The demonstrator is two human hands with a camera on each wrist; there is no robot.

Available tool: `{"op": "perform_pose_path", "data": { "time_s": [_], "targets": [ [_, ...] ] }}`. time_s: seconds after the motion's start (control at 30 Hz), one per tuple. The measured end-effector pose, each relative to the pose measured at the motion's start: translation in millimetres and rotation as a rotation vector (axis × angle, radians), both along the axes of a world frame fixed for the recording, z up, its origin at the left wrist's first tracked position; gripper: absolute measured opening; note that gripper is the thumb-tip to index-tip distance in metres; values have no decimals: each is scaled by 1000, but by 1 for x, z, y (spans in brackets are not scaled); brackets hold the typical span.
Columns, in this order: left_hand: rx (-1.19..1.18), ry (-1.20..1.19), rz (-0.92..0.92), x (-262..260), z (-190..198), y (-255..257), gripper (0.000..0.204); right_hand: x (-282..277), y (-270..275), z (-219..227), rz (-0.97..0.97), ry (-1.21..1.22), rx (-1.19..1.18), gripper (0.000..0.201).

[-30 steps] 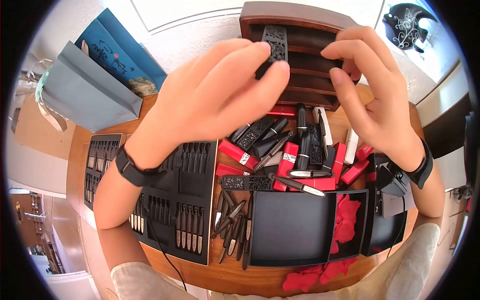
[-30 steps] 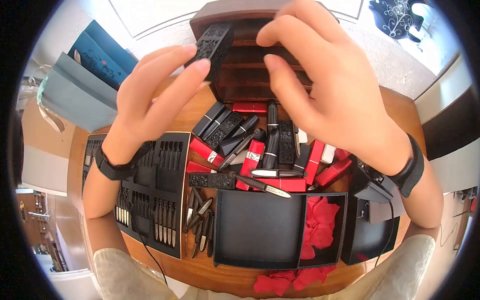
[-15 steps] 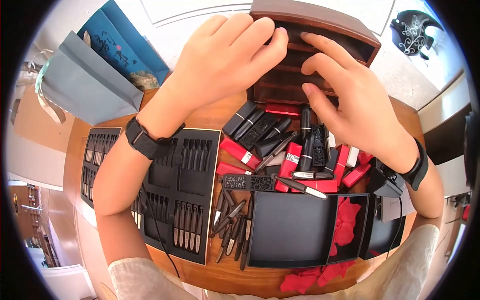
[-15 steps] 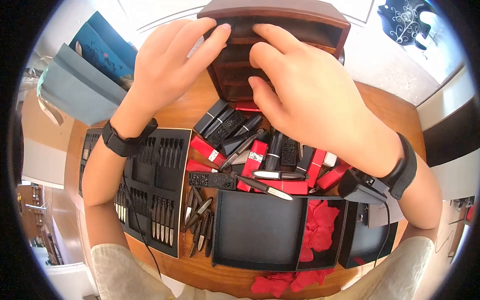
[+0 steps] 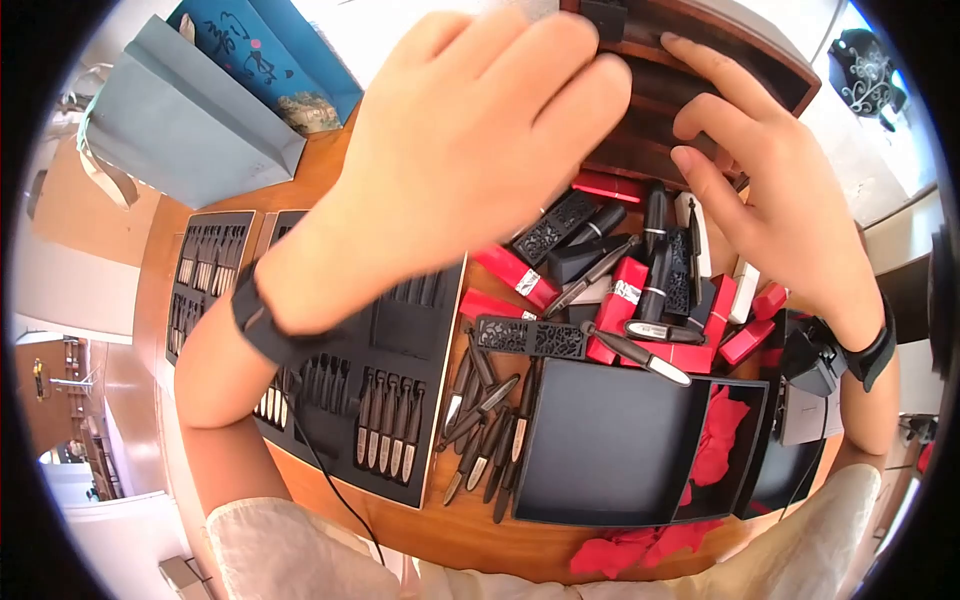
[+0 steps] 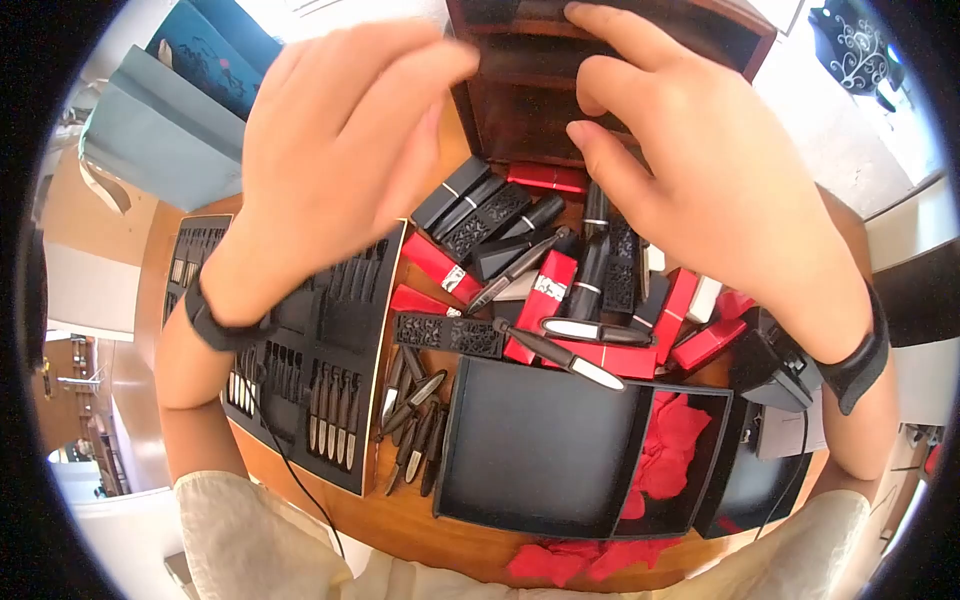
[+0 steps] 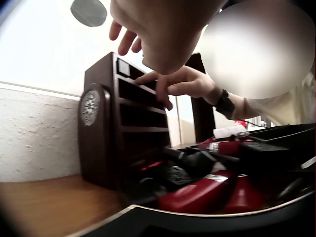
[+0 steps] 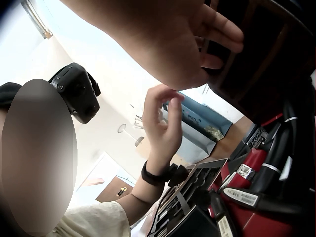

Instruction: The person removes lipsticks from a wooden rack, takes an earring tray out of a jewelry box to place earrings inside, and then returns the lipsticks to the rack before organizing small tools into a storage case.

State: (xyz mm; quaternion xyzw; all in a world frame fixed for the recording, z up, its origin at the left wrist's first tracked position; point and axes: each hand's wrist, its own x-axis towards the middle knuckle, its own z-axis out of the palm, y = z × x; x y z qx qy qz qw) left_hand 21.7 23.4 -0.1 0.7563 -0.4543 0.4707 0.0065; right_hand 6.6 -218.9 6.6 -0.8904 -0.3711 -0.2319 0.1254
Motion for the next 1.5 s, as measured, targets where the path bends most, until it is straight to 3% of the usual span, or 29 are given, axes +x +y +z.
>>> {"op": "perform_pose_path", "data": {
  "time_s": [0.1,0.13,0.2,0.3,0.37,0.57,0.77,0.83,0.97,1.07,1.13,1.17,1.23,1.3,1.43,1.5],
  "targets": [
    [190,495,15,-42,11,10,28,-4,5,3,-30,140,56,9],
    [193,498,13,-50,12,13,28,-3,5,2,-17,134,51,10],
    [352,839,8,-63,14,17,30,-6,7,-1,-44,134,55,10],
    [359,995,-6,-75,8,23,33,-7,5,0,-57,84,1,13],
    [333,993,-18,-80,-2,25,37,-7,3,0,-45,42,-54,15],
    [477,911,195,-82,-24,31,41,-7,4,-5,-49,84,-37,18],
    [146,1151,167,-77,-11,35,33,-1,-3,-21,-26,21,-15,14],
    [-148,1145,22,-77,-11,34,34,0,-2,-22,-11,52,4,13],
    [-198,1086,-35,-83,2,28,40,2,2,-29,57,-83,9,14],
    [-171,974,-54,-86,10,25,40,-1,-1,-28,28,67,84,18],
    [-155,888,-78,-86,9,24,40,-6,0,-21,134,74,272,29],
    [-188,861,-102,-85,7,23,41,-12,1,-16,131,70,269,29],
    [-221,829,-136,-84,4,21,41,-24,6,-7,391,213,256,40],
    [-317,868,-139,-84,2,18,41,-36,14,-4,493,206,213,49],
    [-152,705,-239,-83,0,13,43,-50,18,-3,461,-87,104,53],
    [-215,691,-319,-81,-10,11,48,-54,17,-2,458,-149,69,51]
  ]
}}
